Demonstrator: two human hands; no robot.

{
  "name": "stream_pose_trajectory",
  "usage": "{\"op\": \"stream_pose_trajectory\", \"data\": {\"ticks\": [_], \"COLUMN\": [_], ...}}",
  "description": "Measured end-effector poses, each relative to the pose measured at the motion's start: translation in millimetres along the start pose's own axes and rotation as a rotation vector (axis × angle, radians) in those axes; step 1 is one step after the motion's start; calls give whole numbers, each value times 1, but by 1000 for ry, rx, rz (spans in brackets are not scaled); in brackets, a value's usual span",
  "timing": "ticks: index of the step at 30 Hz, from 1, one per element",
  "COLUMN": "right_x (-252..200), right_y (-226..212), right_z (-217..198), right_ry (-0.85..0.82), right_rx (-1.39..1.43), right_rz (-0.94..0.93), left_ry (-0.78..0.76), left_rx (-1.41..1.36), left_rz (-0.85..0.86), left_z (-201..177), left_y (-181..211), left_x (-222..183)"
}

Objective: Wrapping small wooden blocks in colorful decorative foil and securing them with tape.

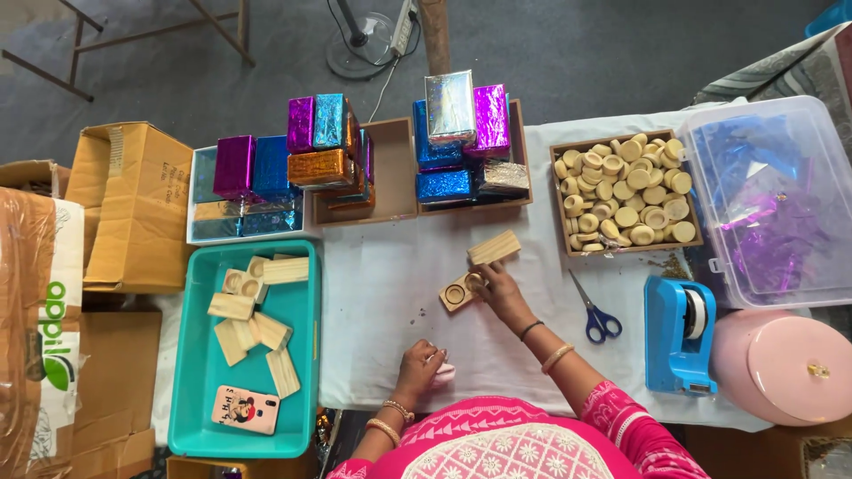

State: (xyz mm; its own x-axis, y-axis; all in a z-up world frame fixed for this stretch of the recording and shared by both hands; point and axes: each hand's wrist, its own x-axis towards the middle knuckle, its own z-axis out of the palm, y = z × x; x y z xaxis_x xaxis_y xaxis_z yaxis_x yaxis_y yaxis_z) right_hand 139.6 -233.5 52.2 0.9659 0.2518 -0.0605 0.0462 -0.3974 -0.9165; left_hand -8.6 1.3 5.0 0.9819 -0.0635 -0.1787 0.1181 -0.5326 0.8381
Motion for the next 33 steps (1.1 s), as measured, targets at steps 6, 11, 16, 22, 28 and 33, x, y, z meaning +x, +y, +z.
{"op": "stream_pose_trajectory", "data": {"ticks": [6, 11, 16, 22, 28, 33], "right_x": [1, 34, 53, 43, 38, 41], "right_y": [24, 30, 39, 40, 47, 46], "right_z": [-7, -42, -60, -56, -58, -61], "right_ry": [180, 161, 44, -43, 37, 8], "right_rx": [-242, -675, -754, -810, -732, -646], "right_rz": [-36, -188, -278, -79, -86, 11], "left_ry": [43, 62, 90, -118, -172, -56], "left_rx": [-45, -38, -83, -101, -63, 137], "left_rz": [-13, -77, -51, -236, -212, -33], "left_z": [-1, -1, 7, 14, 11, 17], "left_y": [-9, -9, -10, 2, 17, 11], "left_x": [-9, 1, 45, 75, 81, 91]}}
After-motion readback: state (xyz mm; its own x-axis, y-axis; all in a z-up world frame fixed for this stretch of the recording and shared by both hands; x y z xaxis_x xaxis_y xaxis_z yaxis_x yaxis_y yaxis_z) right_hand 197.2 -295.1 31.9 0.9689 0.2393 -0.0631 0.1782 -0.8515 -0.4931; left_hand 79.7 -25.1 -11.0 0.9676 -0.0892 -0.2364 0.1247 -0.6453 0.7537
